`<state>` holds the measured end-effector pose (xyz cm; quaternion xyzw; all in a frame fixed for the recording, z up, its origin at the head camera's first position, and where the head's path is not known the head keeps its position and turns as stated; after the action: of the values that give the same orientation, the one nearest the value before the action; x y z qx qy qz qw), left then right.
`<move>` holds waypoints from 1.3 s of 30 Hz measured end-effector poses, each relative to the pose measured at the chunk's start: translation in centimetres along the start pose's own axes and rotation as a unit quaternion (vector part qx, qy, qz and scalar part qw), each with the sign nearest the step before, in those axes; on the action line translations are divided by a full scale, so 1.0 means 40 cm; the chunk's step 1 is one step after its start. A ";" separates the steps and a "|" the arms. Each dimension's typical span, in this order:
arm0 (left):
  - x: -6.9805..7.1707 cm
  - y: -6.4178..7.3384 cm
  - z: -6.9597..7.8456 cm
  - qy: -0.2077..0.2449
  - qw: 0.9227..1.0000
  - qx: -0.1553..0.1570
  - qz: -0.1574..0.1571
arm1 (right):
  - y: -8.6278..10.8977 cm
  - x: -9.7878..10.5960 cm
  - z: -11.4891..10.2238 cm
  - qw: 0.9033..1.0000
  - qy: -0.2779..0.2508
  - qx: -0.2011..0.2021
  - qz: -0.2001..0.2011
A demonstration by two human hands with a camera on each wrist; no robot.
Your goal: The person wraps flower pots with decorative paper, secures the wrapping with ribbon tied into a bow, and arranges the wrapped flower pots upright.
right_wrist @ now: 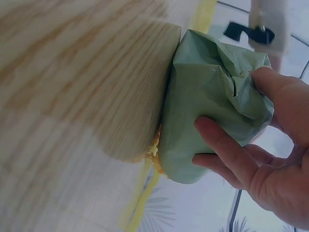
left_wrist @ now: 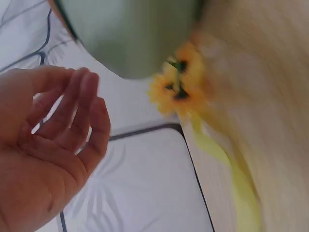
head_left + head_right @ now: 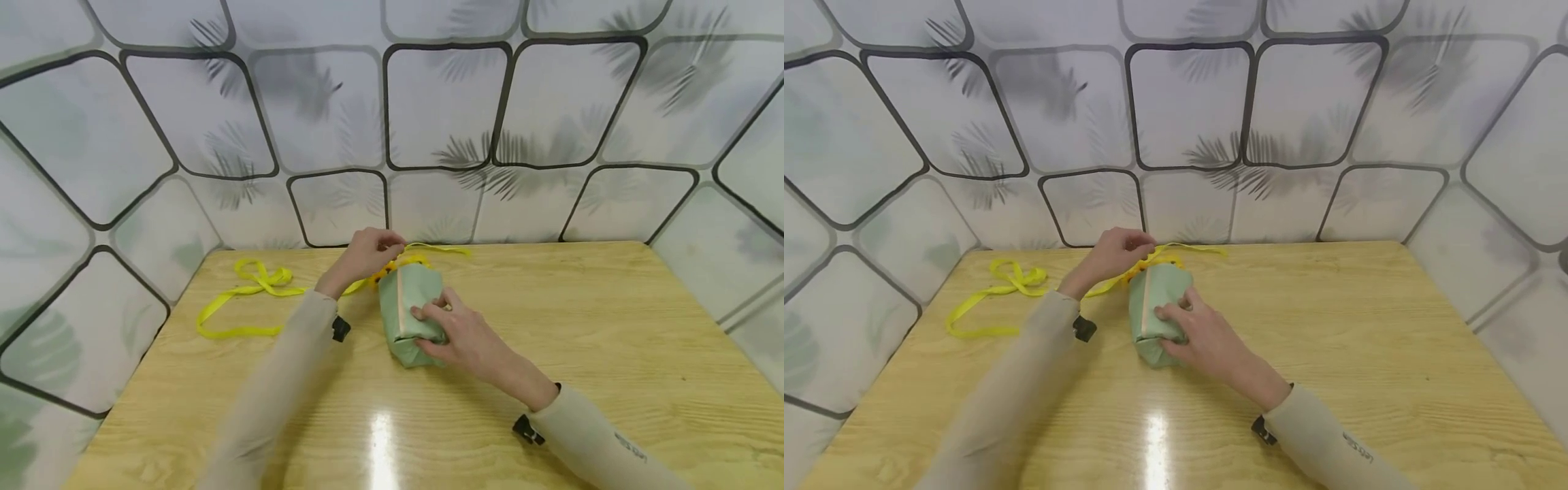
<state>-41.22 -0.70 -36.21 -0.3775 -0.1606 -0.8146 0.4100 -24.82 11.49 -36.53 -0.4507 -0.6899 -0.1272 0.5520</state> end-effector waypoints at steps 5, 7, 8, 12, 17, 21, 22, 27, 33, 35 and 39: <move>0.004 0.124 0.007 -0.015 0.999 -0.037 0.028 | -0.003 -0.001 -0.006 1.000 0.013 0.008 0.008; 0.002 0.183 0.025 -0.012 0.996 -0.068 0.049 | -0.004 -0.004 -0.008 1.000 0.017 0.010 0.005; -0.003 0.211 0.040 -0.007 0.994 -0.090 0.056 | -0.005 -0.005 -0.009 1.000 0.018 0.010 0.002; -0.047 0.296 0.109 -0.007 0.979 -0.192 0.062 | -0.003 -0.007 -0.007 1.000 0.011 0.000 -0.009; -0.113 0.341 0.178 -0.097 0.958 -0.264 0.047 | -0.002 -0.002 0.001 1.000 0.000 -0.018 -0.006; -0.141 0.348 0.204 -0.197 0.943 -0.263 0.054 | -0.004 -0.005 0.008 0.999 -0.009 -0.037 -0.007; -0.144 0.348 0.209 -0.215 0.940 -0.260 0.056 | -0.004 -0.005 0.010 0.999 -0.011 -0.043 -0.008; -0.155 0.340 0.229 -0.251 0.935 -0.249 0.040 | -0.002 -0.003 0.022 0.998 -0.040 -0.054 -0.021; -0.161 0.327 0.229 -0.282 0.934 -0.220 0.020 | -0.002 0.013 0.047 0.984 -0.162 -0.018 -0.074; -0.160 0.319 0.228 -0.293 0.932 -0.212 0.017 | -0.006 0.015 0.071 0.971 -0.214 -0.034 -0.102; -0.156 0.307 0.229 -0.314 0.926 -0.208 0.010 | -0.028 0.018 0.142 0.948 -0.273 -0.102 -0.130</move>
<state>-24.72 0.42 -35.39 -0.6925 -0.1042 -0.6654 0.2586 -29.33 15.04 -37.57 -0.4283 -0.8503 -0.1400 0.2720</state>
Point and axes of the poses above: each hand's wrist, its own y-axis away from the middle knuckle, its own x-axis out of the back of the hand, z = x × y, the point moved 9 cm from there along -y, towards the middle knuckle, and after that the axes turned 8 degrees about -z, right-handed, at the moved point
